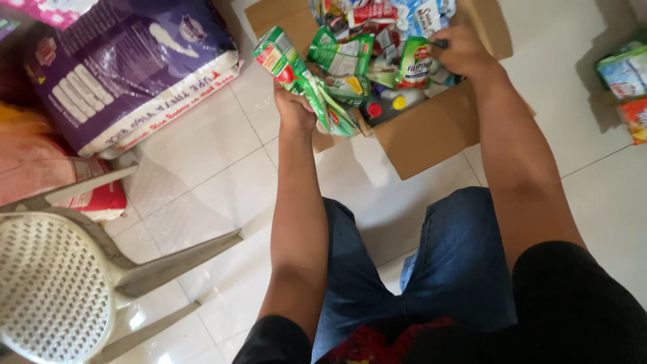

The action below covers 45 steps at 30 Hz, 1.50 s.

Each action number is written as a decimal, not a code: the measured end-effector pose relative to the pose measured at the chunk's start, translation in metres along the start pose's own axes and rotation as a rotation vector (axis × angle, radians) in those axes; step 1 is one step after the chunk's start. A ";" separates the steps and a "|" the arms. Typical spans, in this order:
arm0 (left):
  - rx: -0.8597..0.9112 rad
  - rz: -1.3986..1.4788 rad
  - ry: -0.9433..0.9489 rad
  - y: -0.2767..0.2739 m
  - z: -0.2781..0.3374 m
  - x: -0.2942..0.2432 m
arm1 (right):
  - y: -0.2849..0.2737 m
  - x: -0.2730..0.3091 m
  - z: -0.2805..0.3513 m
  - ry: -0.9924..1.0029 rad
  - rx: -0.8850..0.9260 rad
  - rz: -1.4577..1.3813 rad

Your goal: Cleaning a packet of pineapple chunks with a cloth and restocking it on a grocery shelf.

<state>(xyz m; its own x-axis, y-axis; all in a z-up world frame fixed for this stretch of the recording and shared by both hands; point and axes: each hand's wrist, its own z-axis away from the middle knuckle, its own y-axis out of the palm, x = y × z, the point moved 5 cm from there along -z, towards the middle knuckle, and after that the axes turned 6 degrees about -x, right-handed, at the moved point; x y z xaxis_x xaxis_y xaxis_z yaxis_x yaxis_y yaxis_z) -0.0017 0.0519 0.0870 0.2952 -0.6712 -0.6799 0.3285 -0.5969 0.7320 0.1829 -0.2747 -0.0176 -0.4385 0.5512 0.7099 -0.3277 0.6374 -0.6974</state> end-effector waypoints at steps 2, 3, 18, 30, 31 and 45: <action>0.003 0.008 0.000 0.002 -0.003 0.000 | -0.020 0.036 0.001 -0.156 -0.099 0.067; -0.023 0.010 -0.025 -0.001 -0.005 0.003 | -0.032 0.061 0.003 -0.158 -0.193 0.154; -0.161 -0.118 -0.063 -0.013 -0.003 0.019 | 0.079 0.074 0.036 -0.270 -0.268 0.350; -0.217 -0.143 -0.033 -0.015 -0.005 0.020 | 0.100 0.058 0.021 0.040 0.047 0.440; -0.272 -0.107 -0.028 -0.018 -0.007 0.023 | 0.107 0.047 0.016 0.072 0.105 0.450; -0.297 -0.183 0.041 -0.032 -0.020 0.042 | 0.101 0.053 -0.015 -0.398 -0.426 0.842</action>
<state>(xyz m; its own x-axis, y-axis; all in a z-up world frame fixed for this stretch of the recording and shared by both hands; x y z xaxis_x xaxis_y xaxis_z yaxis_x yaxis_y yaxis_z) 0.0176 0.0517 0.0344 0.2409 -0.5435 -0.8041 0.6242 -0.5476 0.5571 0.1393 -0.1736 -0.0489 -0.6604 0.7391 -0.1327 0.5059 0.3073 -0.8060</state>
